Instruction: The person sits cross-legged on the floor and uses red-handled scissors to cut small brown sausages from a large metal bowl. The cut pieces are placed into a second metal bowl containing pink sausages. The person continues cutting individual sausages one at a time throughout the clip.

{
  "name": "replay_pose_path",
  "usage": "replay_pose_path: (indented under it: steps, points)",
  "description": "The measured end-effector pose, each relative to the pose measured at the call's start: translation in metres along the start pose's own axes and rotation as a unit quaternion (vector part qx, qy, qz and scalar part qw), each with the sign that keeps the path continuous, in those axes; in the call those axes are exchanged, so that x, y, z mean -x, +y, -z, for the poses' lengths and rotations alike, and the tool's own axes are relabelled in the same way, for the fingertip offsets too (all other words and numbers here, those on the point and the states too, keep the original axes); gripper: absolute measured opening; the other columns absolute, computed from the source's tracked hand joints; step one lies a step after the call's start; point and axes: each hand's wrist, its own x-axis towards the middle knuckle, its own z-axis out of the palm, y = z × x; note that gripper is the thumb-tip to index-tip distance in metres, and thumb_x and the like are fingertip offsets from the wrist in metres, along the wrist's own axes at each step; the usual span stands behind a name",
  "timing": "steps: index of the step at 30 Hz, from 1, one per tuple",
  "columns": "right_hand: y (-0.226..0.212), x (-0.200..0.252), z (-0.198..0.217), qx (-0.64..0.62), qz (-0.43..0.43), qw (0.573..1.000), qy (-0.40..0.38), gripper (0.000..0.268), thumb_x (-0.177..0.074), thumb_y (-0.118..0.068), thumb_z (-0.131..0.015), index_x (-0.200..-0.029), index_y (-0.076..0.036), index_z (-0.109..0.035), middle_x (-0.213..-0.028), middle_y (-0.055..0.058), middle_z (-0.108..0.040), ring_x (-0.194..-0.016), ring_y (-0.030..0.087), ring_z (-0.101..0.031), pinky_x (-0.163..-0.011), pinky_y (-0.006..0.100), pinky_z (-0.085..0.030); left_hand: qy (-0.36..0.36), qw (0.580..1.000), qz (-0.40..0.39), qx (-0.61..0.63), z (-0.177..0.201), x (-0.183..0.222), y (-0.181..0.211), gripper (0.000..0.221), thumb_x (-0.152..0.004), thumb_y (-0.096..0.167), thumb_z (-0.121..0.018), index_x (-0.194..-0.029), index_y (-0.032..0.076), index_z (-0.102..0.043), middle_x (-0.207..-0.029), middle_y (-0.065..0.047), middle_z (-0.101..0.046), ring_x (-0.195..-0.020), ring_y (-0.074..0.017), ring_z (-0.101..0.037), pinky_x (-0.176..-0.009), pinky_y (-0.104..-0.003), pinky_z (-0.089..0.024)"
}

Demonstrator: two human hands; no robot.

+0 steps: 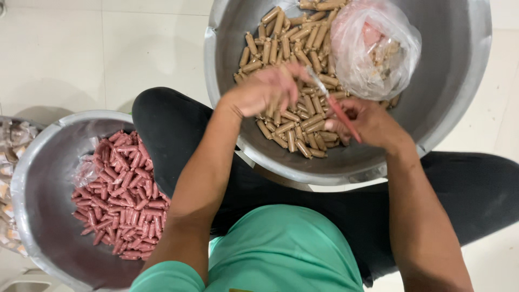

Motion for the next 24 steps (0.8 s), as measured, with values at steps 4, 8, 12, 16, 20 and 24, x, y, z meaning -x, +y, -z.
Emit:
replay_pose_path:
  steps: [4,8,12,16,20,24]
  points:
    - [0.012,-0.003,0.014,0.003,0.000,1.000,0.016,0.039,-0.081,-0.022,-0.088,-0.106,0.002,-0.070,-0.069,0.015,-0.065,-0.053,0.020,-0.062,-0.049,0.030,-0.052,0.295,0.951,-0.011,-0.096,-0.003,-0.003,-0.028,0.022,-0.104,0.032,-0.054,-0.108,0.012,-0.063,-0.074,0.000,-0.061,-0.064,-0.0075,-0.050,-0.060,-0.024,-0.042]
    - [0.007,0.003,0.020,0.017,-0.041,0.998,0.032,0.041,-0.083,-0.029,-0.086,-0.112,-0.004,-0.073,-0.071,0.012,-0.066,-0.059,0.019,-0.062,-0.054,0.028,-0.049,0.368,0.888,0.064,-0.269,0.009,-0.041,-0.065,0.045,-0.099,0.047,-0.061,-0.130,0.021,-0.043,-0.118,-0.013,-0.056,-0.103,-0.0297,-0.061,-0.086,-0.041,-0.051]
    - [0.013,0.006,0.025,0.009,-0.014,0.999,0.040,0.043,-0.082,-0.029,-0.086,-0.117,-0.008,-0.071,-0.075,0.005,-0.061,-0.066,0.013,-0.055,-0.059,0.023,-0.045,0.269,0.852,-0.175,-0.414,-0.016,-0.056,-0.044,0.014,-0.100,0.027,-0.062,-0.111,0.018,-0.063,-0.095,-0.017,-0.063,-0.093,-0.0425,-0.066,-0.085,-0.049,-0.053]
    - [0.022,0.003,0.032,0.004,0.004,0.999,0.052,0.042,-0.081,-0.025,-0.087,-0.115,-0.008,-0.071,-0.077,0.007,-0.064,-0.068,0.014,-0.056,-0.060,0.024,-0.046,0.194,0.876,-0.131,-0.421,-0.032,-0.065,-0.017,0.019,-0.101,0.031,-0.059,-0.118,0.024,-0.063,-0.079,-0.006,-0.072,-0.077,-0.0247,-0.073,-0.075,-0.041,-0.057]
    - [0.041,0.003,0.040,0.025,-0.006,0.997,0.073,0.051,-0.077,-0.032,-0.090,-0.118,-0.010,-0.070,-0.078,0.007,-0.064,-0.071,0.017,-0.057,-0.063,0.026,-0.045,0.043,0.922,-0.075,-0.378,-0.039,-0.083,0.003,0.012,-0.102,0.025,-0.053,-0.098,0.016,-0.061,-0.071,-0.001,-0.069,-0.062,-0.0137,-0.065,-0.062,-0.029,-0.054]
    - [0.020,0.024,0.045,0.097,-0.043,0.988,0.115,0.059,-0.073,-0.041,-0.091,-0.122,-0.015,-0.070,-0.084,0.014,-0.068,-0.077,0.024,-0.061,-0.071,0.035,-0.049,0.008,0.895,-0.008,-0.445,-0.031,-0.111,-0.005,0.018,-0.098,0.025,-0.059,-0.088,0.011,-0.063,-0.069,-0.004,-0.070,-0.062,-0.0189,-0.067,-0.064,-0.037,-0.054]
